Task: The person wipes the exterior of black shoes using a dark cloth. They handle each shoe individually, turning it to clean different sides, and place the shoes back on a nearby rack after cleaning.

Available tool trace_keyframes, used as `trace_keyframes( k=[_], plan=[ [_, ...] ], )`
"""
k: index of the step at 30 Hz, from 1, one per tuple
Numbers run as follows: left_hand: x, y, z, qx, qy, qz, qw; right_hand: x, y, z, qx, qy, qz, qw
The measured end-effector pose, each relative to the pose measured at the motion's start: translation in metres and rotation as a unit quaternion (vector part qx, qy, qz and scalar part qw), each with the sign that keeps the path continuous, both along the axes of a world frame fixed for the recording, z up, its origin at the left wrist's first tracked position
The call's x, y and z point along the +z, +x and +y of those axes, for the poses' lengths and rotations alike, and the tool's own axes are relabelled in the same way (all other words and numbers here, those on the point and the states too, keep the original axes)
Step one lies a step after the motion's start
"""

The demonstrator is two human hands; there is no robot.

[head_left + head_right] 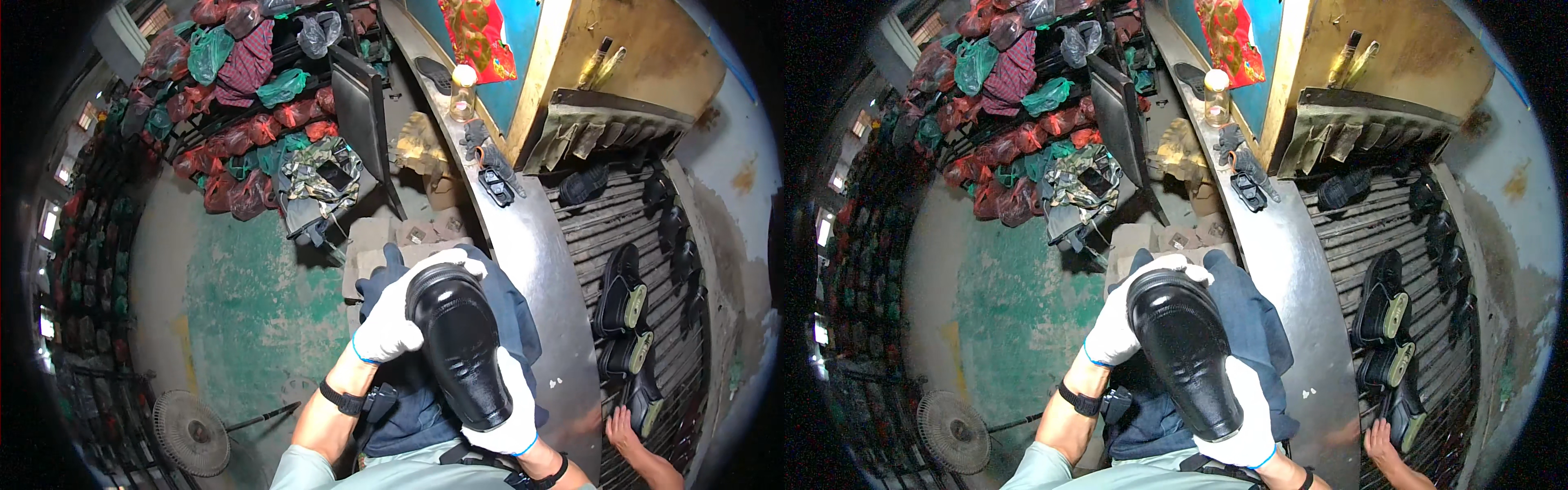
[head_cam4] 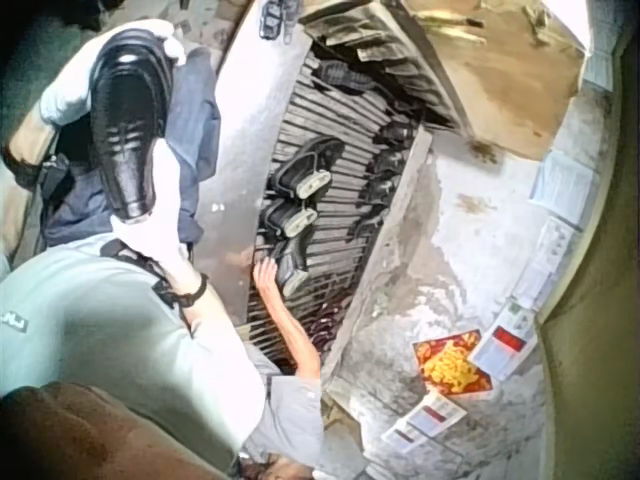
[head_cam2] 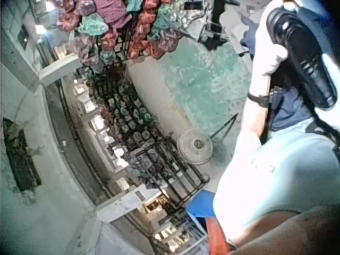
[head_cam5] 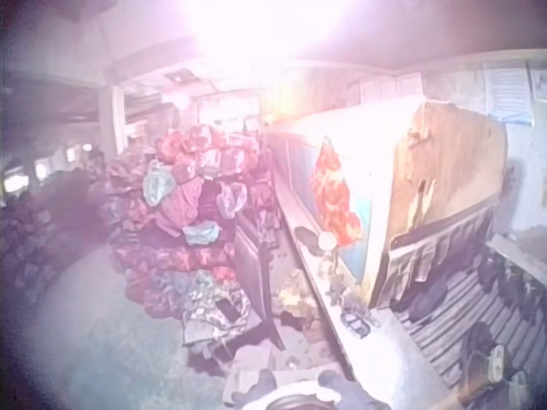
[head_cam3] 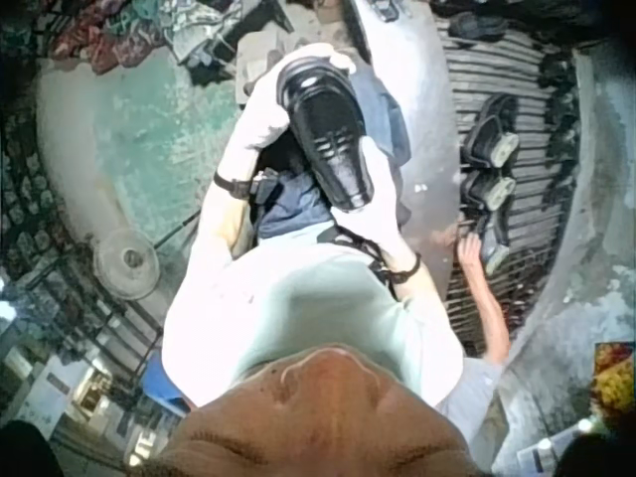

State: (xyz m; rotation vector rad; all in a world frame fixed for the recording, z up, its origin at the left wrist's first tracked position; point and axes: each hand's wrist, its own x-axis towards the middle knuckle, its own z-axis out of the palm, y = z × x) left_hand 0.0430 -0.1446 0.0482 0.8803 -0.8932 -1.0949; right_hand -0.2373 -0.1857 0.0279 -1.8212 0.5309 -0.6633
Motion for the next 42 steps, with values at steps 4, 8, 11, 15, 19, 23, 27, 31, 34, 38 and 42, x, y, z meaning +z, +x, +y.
trace_keyframes(
  k=[4, 8, 11, 15, 19, 23, 27, 31, 34, 38, 42],
  plan=[
    [0.034, 0.008, 0.005, -0.025, 0.003, -0.004, 1.000, -0.019, 0.023, -0.002, -0.001, -0.003, -0.025, 1.000],
    [0.116, 0.021, 0.014, -0.007, 0.124, -0.360, 0.924, 0.016, 0.069, -0.036, 0.057, -0.050, -0.047, 0.996],
    [0.112, -0.014, 0.033, 0.005, -0.064, -0.585, 0.809, -0.001, 0.072, -0.073, 0.148, 0.019, -0.038, 0.988],
    [0.010, -0.080, 0.078, -0.108, -0.237, -0.690, 0.675, -0.018, 0.066, -0.103, 0.206, 0.334, -0.138, 0.909],
    [-0.109, -0.147, 0.115, -0.139, -0.086, -0.723, 0.671, -0.015, 0.077, -0.125, 0.203, 0.520, -0.087, 0.825],
    [-0.115, -0.155, 0.125, -0.073, -0.044, -0.721, 0.687, 0.032, 0.086, -0.119, 0.177, 0.288, 0.046, 0.940],
    [-0.117, -0.166, 0.131, -0.060, -0.018, -0.836, 0.545, 0.091, 0.049, -0.110, 0.366, 0.018, 0.094, 0.926],
    [-0.183, -0.196, 0.161, -0.149, 0.220, -0.570, 0.778, 0.108, -0.013, -0.084, 0.517, -0.159, 0.059, 0.839],
    [-0.136, -0.177, 0.139, -0.073, 0.126, -0.576, 0.804, 0.066, -0.006, -0.080, 0.442, -0.156, 0.051, 0.882],
    [-0.087, -0.126, 0.130, 0.047, 0.044, -0.477, 0.877, 0.021, 0.037, -0.104, 0.398, -0.167, 0.034, 0.901],
    [-0.034, -0.066, 0.085, 0.098, 0.017, -0.443, 0.891, 0.017, 0.047, -0.113, 0.386, -0.060, 0.021, 0.920]
  ],
)
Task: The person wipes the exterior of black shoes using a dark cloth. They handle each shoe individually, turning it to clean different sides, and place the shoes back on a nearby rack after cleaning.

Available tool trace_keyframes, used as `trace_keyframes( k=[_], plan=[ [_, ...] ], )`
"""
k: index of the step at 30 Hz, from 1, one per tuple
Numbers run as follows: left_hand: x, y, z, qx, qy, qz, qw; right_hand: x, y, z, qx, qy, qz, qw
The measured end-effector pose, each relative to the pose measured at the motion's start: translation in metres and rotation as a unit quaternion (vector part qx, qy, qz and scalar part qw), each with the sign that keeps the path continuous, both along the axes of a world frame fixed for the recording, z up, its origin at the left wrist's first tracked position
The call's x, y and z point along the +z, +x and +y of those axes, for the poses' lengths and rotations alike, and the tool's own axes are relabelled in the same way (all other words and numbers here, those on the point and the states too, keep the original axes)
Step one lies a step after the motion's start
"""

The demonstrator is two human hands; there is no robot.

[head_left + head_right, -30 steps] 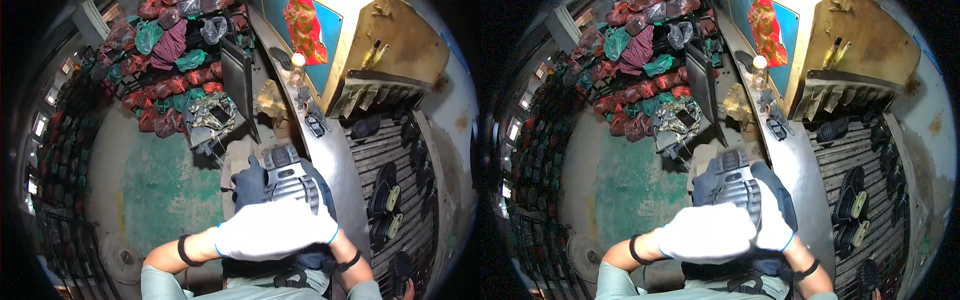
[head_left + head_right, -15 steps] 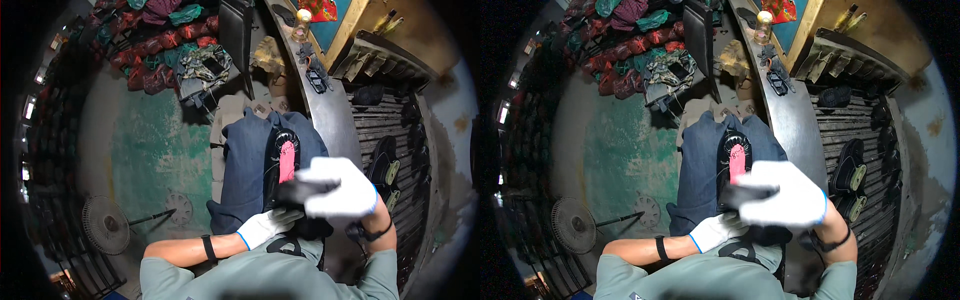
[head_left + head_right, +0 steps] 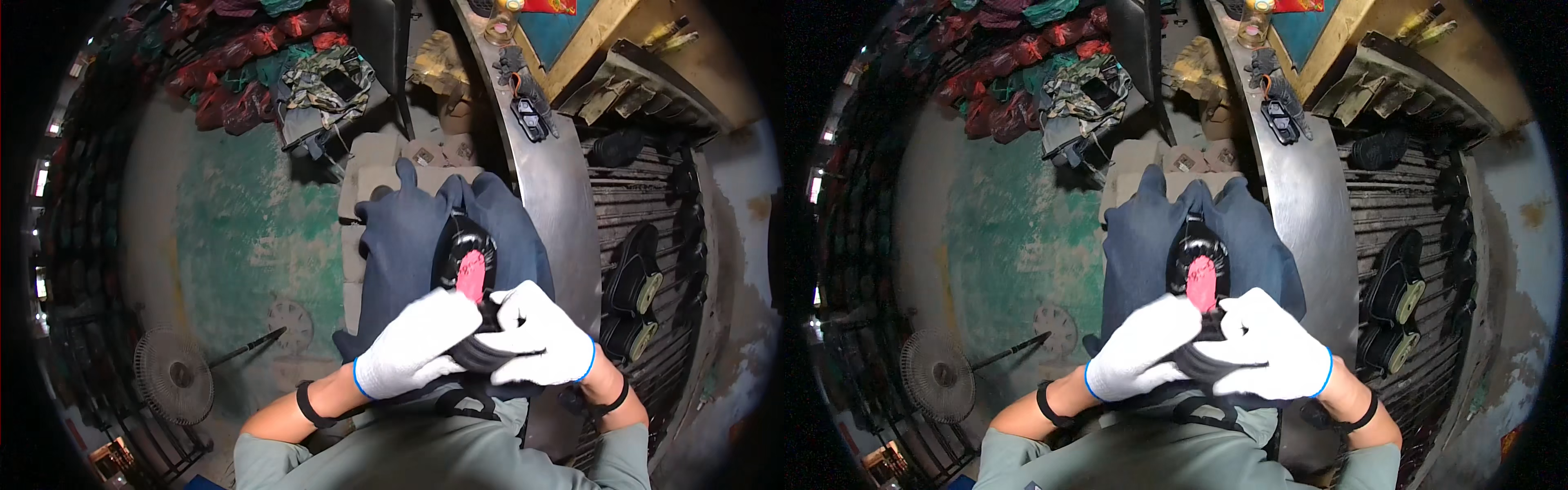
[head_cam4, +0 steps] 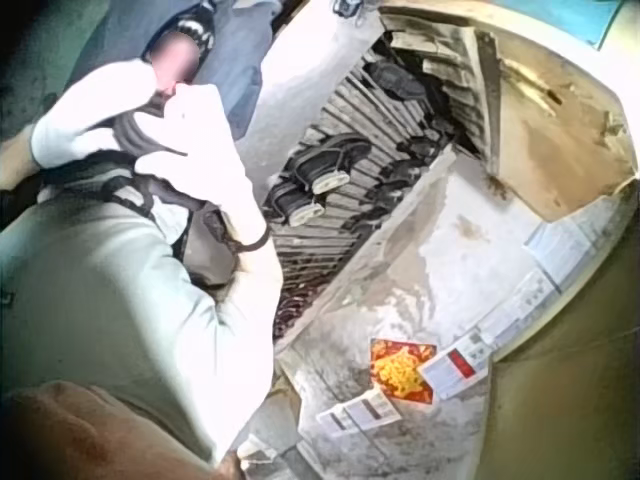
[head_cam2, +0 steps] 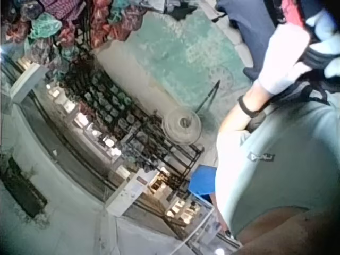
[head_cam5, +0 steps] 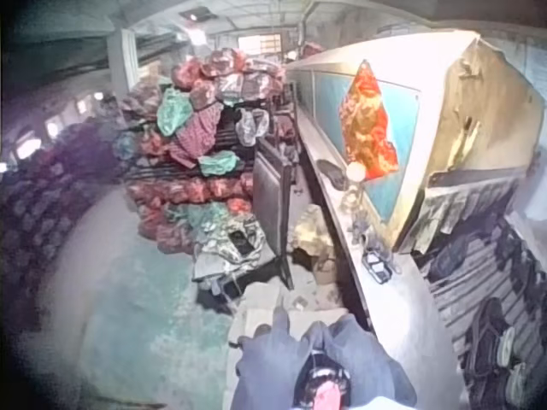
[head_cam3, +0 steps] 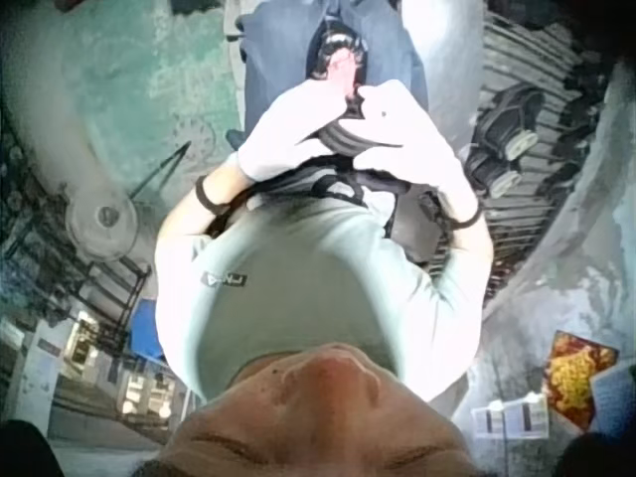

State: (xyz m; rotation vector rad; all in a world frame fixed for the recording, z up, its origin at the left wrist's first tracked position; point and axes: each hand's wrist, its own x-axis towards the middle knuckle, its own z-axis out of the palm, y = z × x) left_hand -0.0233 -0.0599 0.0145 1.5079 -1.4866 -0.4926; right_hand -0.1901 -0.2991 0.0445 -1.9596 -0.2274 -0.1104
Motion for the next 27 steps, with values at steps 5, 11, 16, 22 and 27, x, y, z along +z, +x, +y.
trace_keyframes(
  k=[5, 11, 16, 22, 27],
  plan=[
    [-0.005, 0.004, -0.016, 0.101, -0.015, 0.077, 0.992, -0.033, -0.004, -0.001, -0.097, 0.196, 0.070, 0.973],
    [0.002, 0.011, -0.039, 0.267, 0.150, 0.105, 0.946, -0.025, 0.029, 0.023, -0.349, 0.235, 0.220, 0.880],
    [0.027, 0.048, -0.067, 0.300, 0.306, 0.207, 0.879, -0.019, 0.054, -0.004, -0.305, -0.006, 0.220, 0.927],
    [0.018, 0.037, -0.055, 0.266, 0.191, -0.035, 0.944, -0.017, 0.035, 0.006, -0.329, -0.038, 0.251, 0.910],
    [0.034, -0.013, -0.042, 0.308, 0.241, 0.014, 0.920, -0.020, 0.014, 0.051, -0.344, -0.104, 0.052, 0.932]
  ],
)
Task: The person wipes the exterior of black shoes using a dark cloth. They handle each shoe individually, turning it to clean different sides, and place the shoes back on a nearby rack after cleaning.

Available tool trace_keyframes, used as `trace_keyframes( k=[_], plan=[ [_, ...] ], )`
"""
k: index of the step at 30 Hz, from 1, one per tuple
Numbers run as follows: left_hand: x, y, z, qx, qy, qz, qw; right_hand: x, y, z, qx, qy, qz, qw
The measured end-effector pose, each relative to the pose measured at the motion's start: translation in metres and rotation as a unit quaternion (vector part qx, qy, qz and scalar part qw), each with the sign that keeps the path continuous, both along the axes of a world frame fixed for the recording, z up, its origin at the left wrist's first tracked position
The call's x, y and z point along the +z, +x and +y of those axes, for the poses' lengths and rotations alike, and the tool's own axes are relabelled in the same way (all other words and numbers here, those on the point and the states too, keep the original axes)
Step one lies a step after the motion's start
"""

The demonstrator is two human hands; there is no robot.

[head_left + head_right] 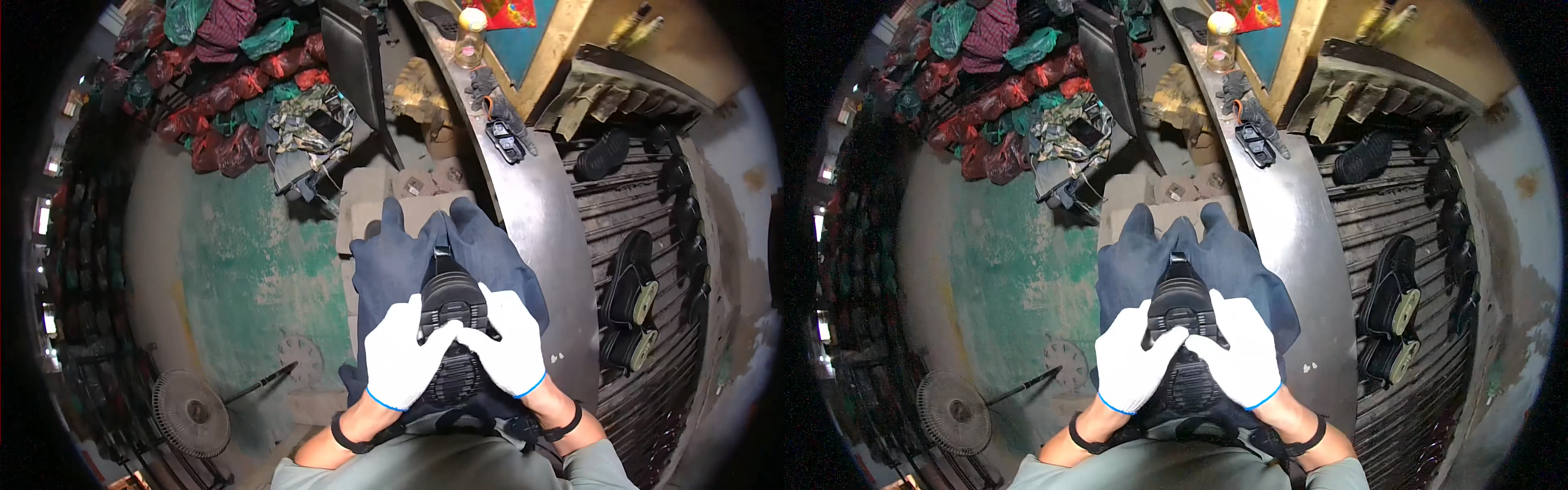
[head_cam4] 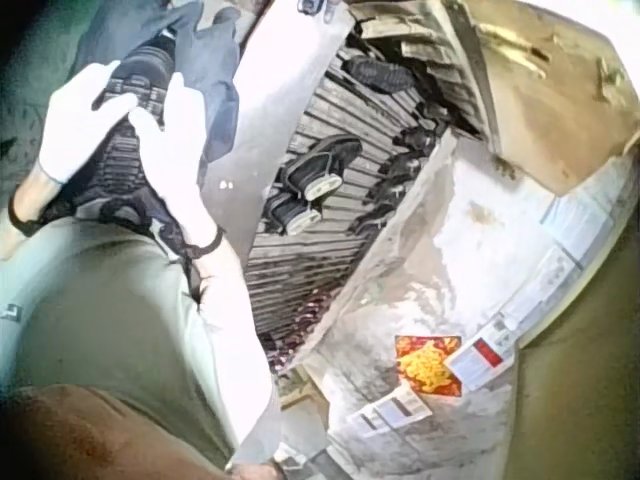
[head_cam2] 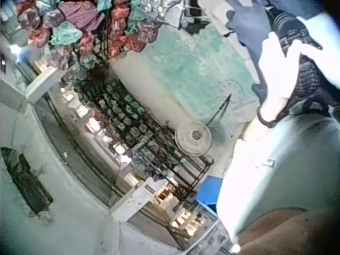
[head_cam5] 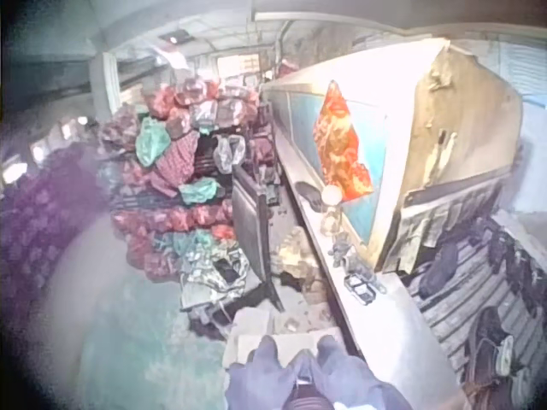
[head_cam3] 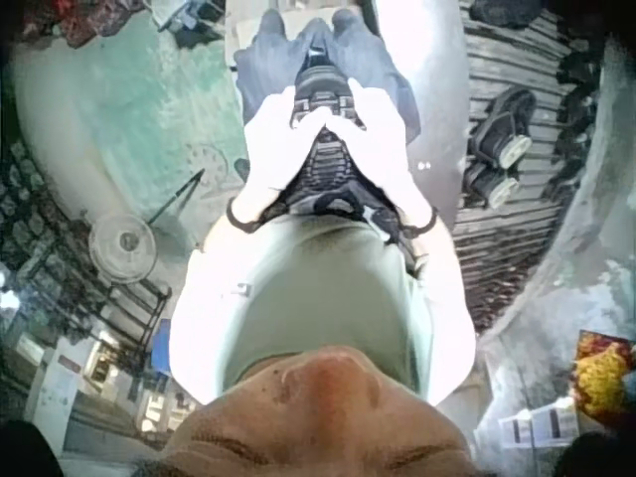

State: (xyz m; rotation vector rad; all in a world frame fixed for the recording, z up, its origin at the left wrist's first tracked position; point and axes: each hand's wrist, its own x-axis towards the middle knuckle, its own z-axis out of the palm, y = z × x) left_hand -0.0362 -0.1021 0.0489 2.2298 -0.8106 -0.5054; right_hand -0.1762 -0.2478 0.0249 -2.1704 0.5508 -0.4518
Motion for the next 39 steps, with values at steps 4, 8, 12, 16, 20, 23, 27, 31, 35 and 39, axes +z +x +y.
trace_keyframes(
  k=[4, 8, 12, 16, 20, 23, 27, 31, 35, 39],
  plan=[
    [0.045, -0.021, 0.024, 0.007, -0.135, -0.117, 0.984, 0.043, -0.010, 0.023, -0.033, -0.104, -0.098, 0.989],
    [0.073, -0.045, 0.050, 0.006, -0.348, 0.066, 0.935, 0.064, -0.028, 0.047, -0.023, -0.141, -0.199, 0.970],
    [0.097, -0.049, 0.047, 0.052, -0.152, -0.004, 0.987, 0.064, -0.044, 0.064, 0.020, -0.022, -0.166, 0.986],
    [0.074, -0.058, 0.067, 0.028, -0.158, -0.026, 0.987, 0.033, -0.070, 0.070, -0.079, 0.518, -0.235, 0.819],
    [0.051, -0.064, 0.073, -0.225, -0.132, -0.201, 0.944, 0.001, -0.081, 0.041, -0.040, 0.823, -0.185, 0.536],
    [0.019, -0.077, 0.073, -0.375, -0.102, -0.271, 0.881, -0.046, -0.080, 0.027, -0.032, 0.875, -0.146, 0.460],
    [0.000, -0.060, 0.091, -0.228, -0.239, -0.028, 0.944, -0.058, -0.083, 0.044, -0.072, 0.866, -0.186, 0.459],
    [-0.028, -0.068, 0.087, 0.095, -0.343, 0.359, 0.863, -0.068, -0.077, 0.040, -0.067, 0.850, -0.179, 0.491],
    [-0.044, -0.070, 0.073, 0.217, -0.278, 0.650, 0.674, -0.069, -0.084, 0.029, -0.035, 0.815, -0.215, 0.537],
    [-0.045, -0.079, 0.056, 0.231, -0.288, 0.799, 0.474, -0.041, -0.075, 0.033, -0.024, 0.771, -0.259, 0.582]
  ],
)
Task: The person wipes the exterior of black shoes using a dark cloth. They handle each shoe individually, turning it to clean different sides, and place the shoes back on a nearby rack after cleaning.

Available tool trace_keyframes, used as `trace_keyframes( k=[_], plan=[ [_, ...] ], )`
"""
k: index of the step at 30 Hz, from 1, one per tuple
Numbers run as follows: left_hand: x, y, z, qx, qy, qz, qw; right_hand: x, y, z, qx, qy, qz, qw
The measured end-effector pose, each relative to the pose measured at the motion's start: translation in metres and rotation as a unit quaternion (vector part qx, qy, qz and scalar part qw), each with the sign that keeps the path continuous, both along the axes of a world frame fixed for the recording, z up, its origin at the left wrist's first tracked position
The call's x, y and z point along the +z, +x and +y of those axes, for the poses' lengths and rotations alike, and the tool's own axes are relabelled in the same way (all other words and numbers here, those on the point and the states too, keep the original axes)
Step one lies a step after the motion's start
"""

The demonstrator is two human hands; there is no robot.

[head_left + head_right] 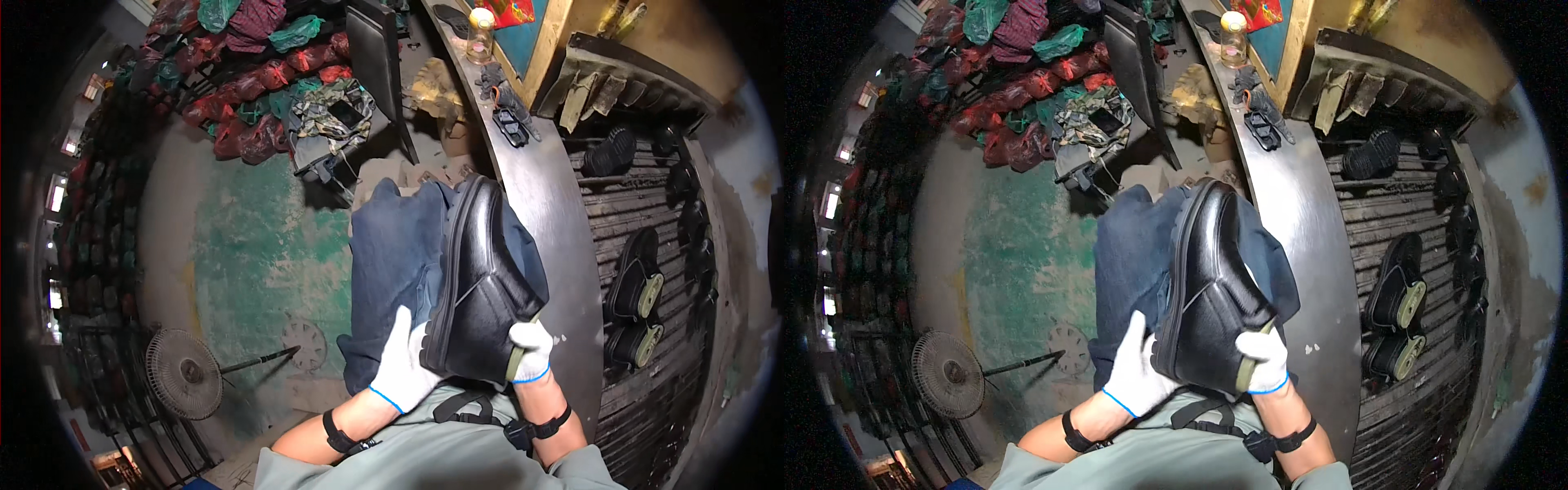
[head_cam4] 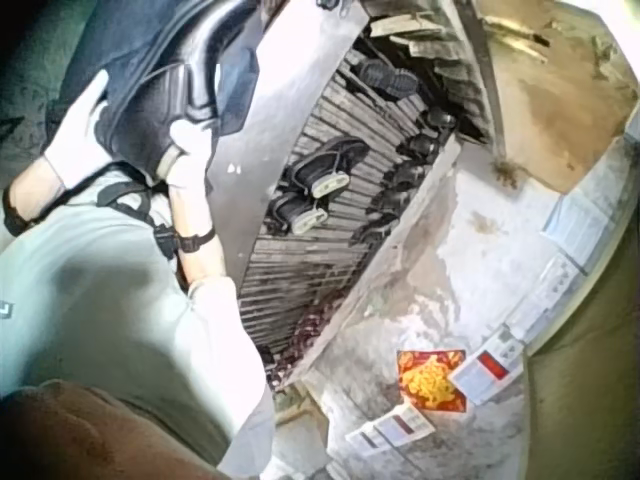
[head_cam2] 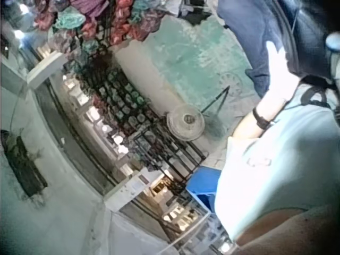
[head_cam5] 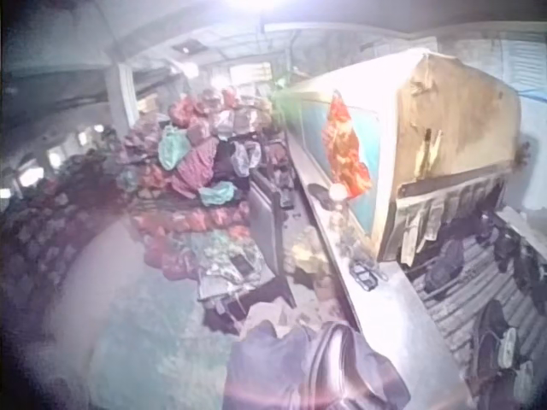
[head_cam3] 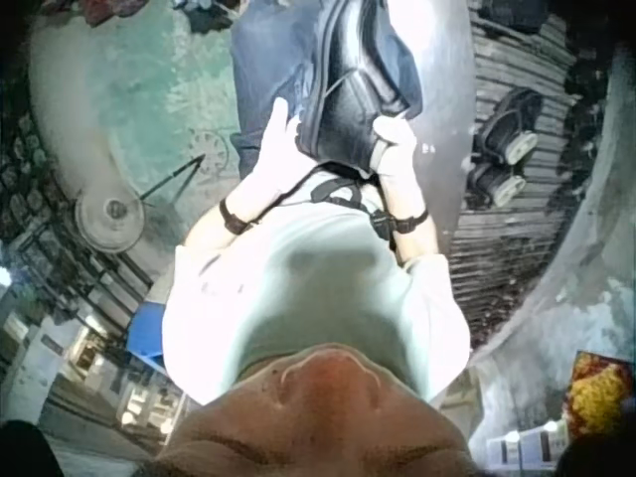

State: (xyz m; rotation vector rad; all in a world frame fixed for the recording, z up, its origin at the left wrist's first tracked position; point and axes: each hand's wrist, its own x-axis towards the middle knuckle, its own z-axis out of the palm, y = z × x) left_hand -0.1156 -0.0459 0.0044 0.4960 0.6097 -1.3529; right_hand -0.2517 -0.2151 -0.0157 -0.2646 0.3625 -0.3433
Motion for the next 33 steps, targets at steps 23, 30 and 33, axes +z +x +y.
trace_keyframes(
  k=[23, 30, 33],
  plan=[
    [0.042, 0.111, -0.024, -0.111, -0.039, -0.642, 0.758, 0.021, 0.002, 0.003, 0.033, -0.704, 0.098, 0.703],
    [0.031, 0.108, -0.020, -0.066, -0.021, -0.654, 0.753, 0.035, 0.063, -0.024, 0.027, -0.651, 0.066, 0.756],
    [0.031, 0.110, -0.021, -0.067, -0.003, -0.682, 0.729, 0.050, 0.089, -0.030, 0.010, -0.699, 0.038, 0.714]
  ],
)
